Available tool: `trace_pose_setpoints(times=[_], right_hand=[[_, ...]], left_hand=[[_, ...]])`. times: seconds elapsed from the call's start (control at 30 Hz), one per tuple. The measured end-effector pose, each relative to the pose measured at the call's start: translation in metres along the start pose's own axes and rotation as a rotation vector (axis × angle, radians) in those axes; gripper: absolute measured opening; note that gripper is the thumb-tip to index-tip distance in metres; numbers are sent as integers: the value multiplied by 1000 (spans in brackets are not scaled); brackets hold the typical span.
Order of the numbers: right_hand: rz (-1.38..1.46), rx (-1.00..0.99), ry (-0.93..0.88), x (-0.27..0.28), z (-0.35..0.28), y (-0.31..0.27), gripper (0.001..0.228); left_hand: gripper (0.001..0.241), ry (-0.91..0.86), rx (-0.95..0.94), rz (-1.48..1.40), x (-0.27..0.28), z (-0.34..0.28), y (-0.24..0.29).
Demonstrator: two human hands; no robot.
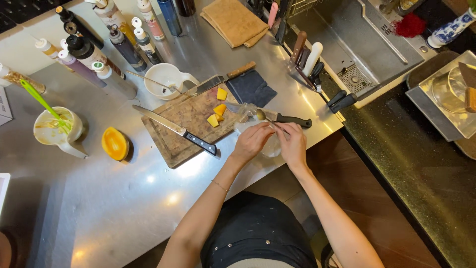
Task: The person prepares chocolate chunks in a bowl and places them in a microwave to melt.
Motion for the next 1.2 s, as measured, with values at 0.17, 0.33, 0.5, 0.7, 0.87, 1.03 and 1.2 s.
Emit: trace_pose_setpoints(times=[0.17,0.33,0.5,0.7,0.87,1.03,1.2], right_hand=[[-117,114,77,-3,-10,-20,17],[-73,90,76,-1,-8,-17,17],[-86,123,27,0,-9,-11,21],[9,36,-163,14,1,-4,28],[35,63,-278,16,0,0,38],[24,-26,-192,8,-2,13,34],[14,131,-121,7,2,5,35]], left_hand=[[34,-1,-12,-40,-11,-19,-4],[36,33,-6,-115,-26,-35,-9],[34,-12,-11,-116,-36,-42,-13],[33,-46,-15,-117,-32,-36,-15],[28,-71,-44,-151,-27,-31,-6],[31,-72,-60,-105,-37,-41,-8],[28,7,20,-114,-48,-40,-15]])
Point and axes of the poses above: each hand's wrist, its own z-axis towards the middle knuckle, its own x-axis out of the back of the hand, y = z × x, the point moved 6 cm from there along z, towards the middle knuckle, and after that the axes turned 5 degrees about z, right-handed, at the moved point
